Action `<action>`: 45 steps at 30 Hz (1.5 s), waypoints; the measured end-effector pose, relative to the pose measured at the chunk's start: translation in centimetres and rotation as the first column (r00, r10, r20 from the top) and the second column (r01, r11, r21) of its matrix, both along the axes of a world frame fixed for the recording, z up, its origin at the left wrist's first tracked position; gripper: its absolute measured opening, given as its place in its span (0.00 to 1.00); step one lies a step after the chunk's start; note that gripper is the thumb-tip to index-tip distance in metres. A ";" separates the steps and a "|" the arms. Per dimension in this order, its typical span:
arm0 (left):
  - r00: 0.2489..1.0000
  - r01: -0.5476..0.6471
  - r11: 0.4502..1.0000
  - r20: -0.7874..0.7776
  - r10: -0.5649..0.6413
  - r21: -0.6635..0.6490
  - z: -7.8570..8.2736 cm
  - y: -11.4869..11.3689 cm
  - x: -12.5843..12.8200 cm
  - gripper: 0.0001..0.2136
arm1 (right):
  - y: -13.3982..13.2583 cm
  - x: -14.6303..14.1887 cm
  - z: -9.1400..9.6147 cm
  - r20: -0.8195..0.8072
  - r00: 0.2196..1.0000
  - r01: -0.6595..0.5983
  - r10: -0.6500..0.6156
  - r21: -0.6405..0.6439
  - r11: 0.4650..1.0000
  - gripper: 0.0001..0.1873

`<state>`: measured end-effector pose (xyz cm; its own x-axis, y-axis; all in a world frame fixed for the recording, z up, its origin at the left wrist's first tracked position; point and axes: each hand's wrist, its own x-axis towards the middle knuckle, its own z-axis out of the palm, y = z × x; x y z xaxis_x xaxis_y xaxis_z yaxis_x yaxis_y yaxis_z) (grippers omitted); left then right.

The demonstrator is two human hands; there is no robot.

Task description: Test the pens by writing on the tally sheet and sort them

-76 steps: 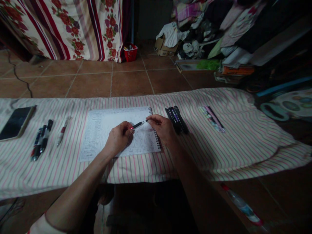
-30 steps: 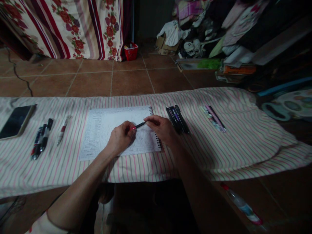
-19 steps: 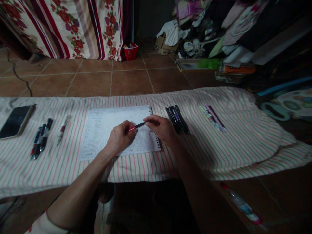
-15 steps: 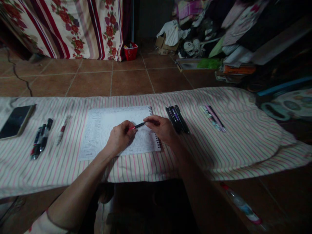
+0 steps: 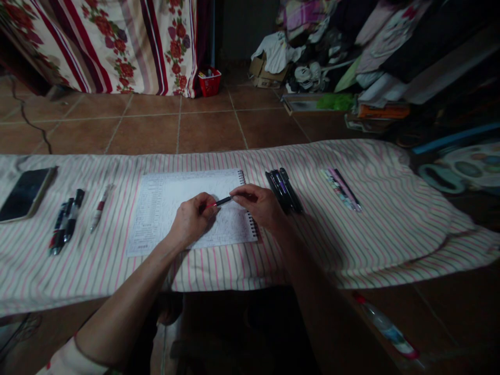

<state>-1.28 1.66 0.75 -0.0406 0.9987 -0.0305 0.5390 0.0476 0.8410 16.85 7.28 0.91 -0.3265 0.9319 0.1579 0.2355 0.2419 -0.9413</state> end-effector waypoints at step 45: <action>0.975 0.014 0.999 -0.220 -0.004 0.044 1.6 -0.4 0.6 0.03 | -0.5 0.1 0.2 0.435 0.900 -0.034 -0.021 0.117 0.993 0.22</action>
